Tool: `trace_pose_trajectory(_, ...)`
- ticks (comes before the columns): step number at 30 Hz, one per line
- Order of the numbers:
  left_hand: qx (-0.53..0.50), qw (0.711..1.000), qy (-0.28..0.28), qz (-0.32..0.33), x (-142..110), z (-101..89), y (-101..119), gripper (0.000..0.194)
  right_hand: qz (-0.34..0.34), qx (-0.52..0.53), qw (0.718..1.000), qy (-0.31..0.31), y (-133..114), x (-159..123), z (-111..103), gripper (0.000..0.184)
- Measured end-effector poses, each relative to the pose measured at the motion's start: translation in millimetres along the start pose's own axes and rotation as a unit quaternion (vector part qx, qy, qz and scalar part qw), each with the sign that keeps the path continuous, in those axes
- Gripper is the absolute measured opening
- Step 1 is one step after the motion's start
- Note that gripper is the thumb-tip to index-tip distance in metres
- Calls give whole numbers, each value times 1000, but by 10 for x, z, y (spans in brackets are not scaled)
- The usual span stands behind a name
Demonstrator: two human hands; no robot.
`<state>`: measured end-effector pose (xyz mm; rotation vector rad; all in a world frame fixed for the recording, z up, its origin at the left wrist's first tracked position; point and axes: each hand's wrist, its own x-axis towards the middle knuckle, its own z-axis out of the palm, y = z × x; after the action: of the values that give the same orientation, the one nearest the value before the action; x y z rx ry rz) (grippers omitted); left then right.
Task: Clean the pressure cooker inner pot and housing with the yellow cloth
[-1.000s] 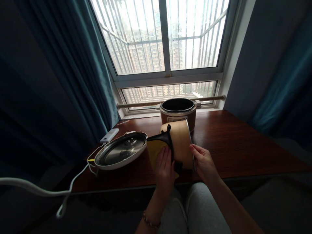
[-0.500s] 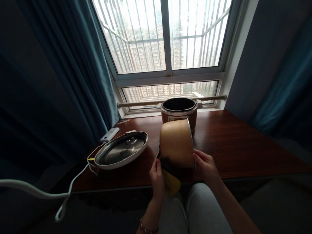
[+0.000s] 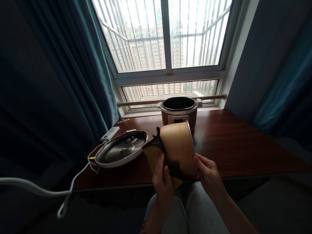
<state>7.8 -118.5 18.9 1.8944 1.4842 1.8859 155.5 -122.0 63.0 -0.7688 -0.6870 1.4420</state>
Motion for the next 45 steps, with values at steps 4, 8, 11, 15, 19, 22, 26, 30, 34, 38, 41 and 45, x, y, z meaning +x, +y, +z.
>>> trace_pose_trajectory(4,78,969,-123,202,41,182,159,53,-16,-5,1000,18,-23,55,94,29)
trace_pose_trajectory(8,122,943,-159,266,64,272,252,53,-29,-13,999,17,-40,104,102,27)
trace_pose_trajectory(11,160,934,-149,283,100,247,194,52,-20,-14,1000,12,-57,112,93,28)
trace_pose_trajectory(15,168,950,-92,248,170,162,-1,53,-2,2,1000,20,-83,98,122,28)
trace_pose_trajectory(19,88,990,-19,106,225,67,-172,46,6,14,1000,17,-103,116,144,32)
trace_pose_trajectory(22,-6,997,17,-73,232,6,-244,40,8,19,1000,22,-98,175,112,34)
trace_pose_trajectory(26,-157,948,21,-275,174,-27,-330,43,-17,6,1000,21,-39,232,-7,40)
trace_pose_trajectory(30,-239,903,49,-354,54,8,-399,47,-40,-56,997,25,73,189,-160,42)
trace_pose_trajectory(34,-285,876,45,-386,-42,57,-375,47,-35,-80,996,17,168,121,-224,39)
trace_pose_trajectory(38,-283,869,57,-402,-95,61,-316,44,-25,-40,999,24,188,70,-172,36)
trace_pose_trajectory(41,-266,879,59,-391,-136,25,-268,44,-10,-18,1000,20,160,14,-118,35)
trace_pose_trajectory(45,-185,924,54,-330,-188,-24,-178,44,4,2,1000,8,83,-46,-61,35)
